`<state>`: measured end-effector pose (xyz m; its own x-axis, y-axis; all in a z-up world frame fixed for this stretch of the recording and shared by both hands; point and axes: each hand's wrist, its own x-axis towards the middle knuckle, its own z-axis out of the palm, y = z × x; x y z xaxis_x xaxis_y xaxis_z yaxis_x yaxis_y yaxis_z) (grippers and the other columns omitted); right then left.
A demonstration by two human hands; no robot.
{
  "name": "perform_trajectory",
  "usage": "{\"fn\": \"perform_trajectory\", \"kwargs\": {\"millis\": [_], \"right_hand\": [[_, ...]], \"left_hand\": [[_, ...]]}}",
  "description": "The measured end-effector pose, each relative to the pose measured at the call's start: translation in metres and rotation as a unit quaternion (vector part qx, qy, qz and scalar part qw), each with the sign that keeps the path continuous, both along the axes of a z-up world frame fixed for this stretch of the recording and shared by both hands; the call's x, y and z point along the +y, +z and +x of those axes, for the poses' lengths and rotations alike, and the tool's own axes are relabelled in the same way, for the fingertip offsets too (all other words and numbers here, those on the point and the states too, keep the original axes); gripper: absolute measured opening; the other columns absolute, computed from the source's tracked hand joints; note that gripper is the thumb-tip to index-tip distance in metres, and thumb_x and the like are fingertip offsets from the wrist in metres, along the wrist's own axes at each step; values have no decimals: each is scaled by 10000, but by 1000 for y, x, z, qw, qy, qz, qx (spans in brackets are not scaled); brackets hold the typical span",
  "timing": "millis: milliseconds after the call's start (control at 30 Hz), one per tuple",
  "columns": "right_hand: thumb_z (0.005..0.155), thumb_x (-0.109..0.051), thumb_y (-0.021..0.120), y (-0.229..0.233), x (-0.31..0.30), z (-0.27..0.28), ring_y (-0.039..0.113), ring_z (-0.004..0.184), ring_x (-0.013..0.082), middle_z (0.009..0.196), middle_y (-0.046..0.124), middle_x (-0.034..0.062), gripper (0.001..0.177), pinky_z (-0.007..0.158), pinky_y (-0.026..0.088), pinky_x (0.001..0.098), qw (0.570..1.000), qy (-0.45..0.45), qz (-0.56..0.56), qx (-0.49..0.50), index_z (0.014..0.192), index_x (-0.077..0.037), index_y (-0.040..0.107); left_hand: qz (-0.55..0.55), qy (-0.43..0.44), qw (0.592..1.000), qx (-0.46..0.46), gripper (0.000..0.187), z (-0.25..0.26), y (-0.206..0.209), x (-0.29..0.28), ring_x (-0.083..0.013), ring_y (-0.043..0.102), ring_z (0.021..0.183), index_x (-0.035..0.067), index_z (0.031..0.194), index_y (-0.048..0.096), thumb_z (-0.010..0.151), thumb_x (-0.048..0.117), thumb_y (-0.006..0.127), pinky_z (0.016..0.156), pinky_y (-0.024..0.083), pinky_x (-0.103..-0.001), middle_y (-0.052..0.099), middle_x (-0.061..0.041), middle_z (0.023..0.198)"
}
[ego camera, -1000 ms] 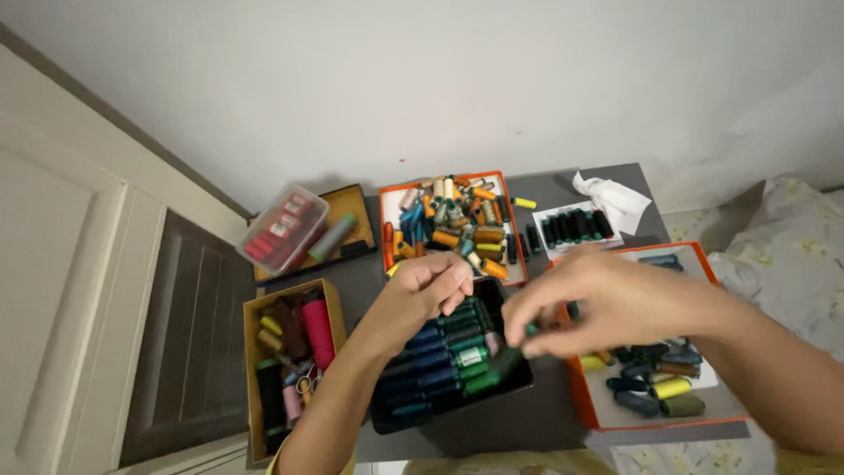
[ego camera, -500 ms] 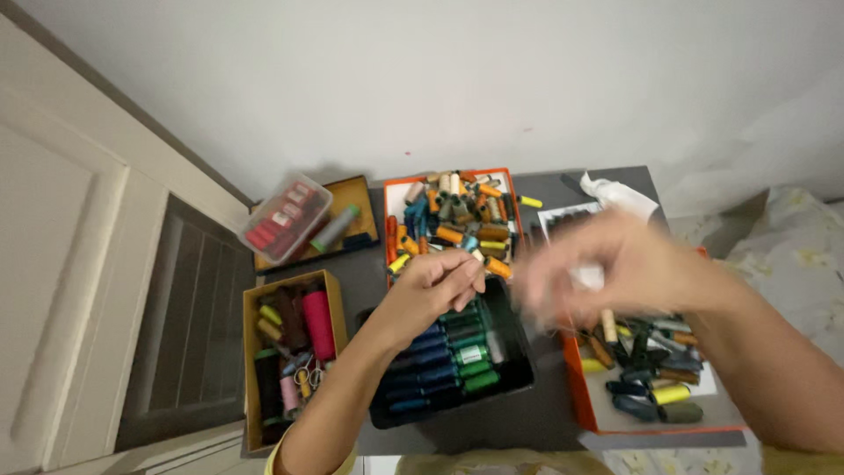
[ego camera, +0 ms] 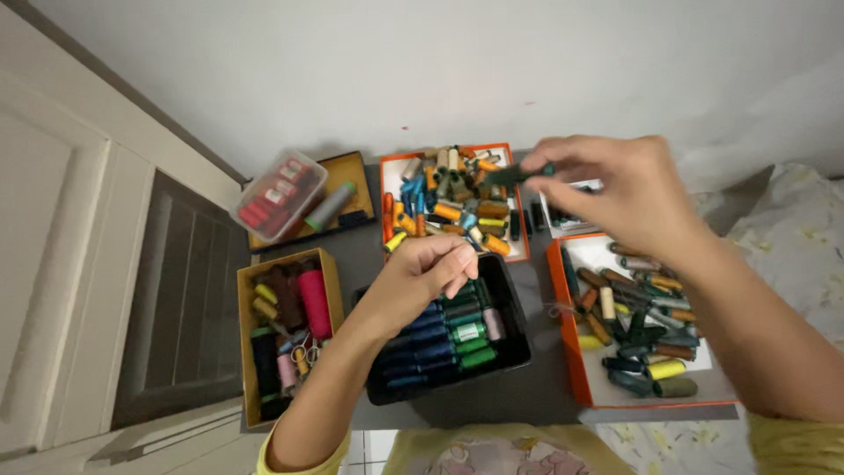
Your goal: The person organizes numerous spools of thread into several boxes by hand, picking up individual spools to sort them by color or type.
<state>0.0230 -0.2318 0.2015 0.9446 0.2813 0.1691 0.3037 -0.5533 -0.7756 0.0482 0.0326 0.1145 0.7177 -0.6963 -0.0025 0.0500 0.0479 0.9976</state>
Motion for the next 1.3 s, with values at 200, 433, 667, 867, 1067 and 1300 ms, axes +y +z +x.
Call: {"fn": "perform_trajectory", "kwargs": {"millis": [200, 433, 667, 867, 1067, 1300], "right_hand": [[828, -58, 772, -9, 5, 12, 777, 712, 171, 1043, 797, 44, 315, 652, 602, 326, 972, 67, -224, 37, 1134, -132, 768], [840, -77, 750, -4, 10, 3, 795, 794, 169, 982, 829, 40, 259, 764, 645, 332, 976, 178, -95, 85, 1082, -157, 800], [785, -162, 806, 2, 10, 2, 809, 747, 136, 993, 859, 35, 173, 610, 619, 284, 954, 269, 35, 129, 949, -109, 826], [953, -130, 703, -7, 15, 7, 764, 853, 168, 1140, 787, 63, 201, 747, 625, 275, 994, -1, -7, -105, 1135, -62, 756], [891, -81, 688, -22, 13, 18, 747, 670, 177, 929, 794, 71, 278, 629, 600, 288, 959, 58, -277, -33, 1159, -90, 760], [879, -142, 708, -12, 18, 10, 795, 725, 153, 983, 825, 32, 189, 620, 615, 291, 965, 200, -166, 30, 1048, -87, 775]], "left_hand": [[36, 19, 999, -14, 320, 7, 5, 6, -41, 443, 627, 35, 869, 642, 1064, 269, 545, 588, 354, -232, 519, 43, 665], [19, 43, 999, 9, 323, 8, -1, 12, -40, 408, 626, 41, 883, 641, 1064, 289, 541, 578, 328, -233, 511, 49, 675], [13, 34, 999, 12, 307, 2, 2, 8, -46, 434, 645, 43, 874, 640, 1058, 275, 562, 616, 356, -233, 507, 49, 666], [17, -3, 1000, -23, 294, -9, 4, 7, -43, 463, 657, 50, 893, 657, 1060, 269, 552, 637, 390, -233, 520, 54, 667], [24, 29, 999, -4, 325, -3, 5, 14, -45, 442, 646, 43, 887, 658, 1072, 284, 542, 609, 351, -237, 507, 53, 662], [29, 23, 999, -19, 335, -8, 8, 14, -38, 447, 633, 49, 887, 663, 1068, 298, 529, 595, 356, -234, 520, 48, 645]]}}
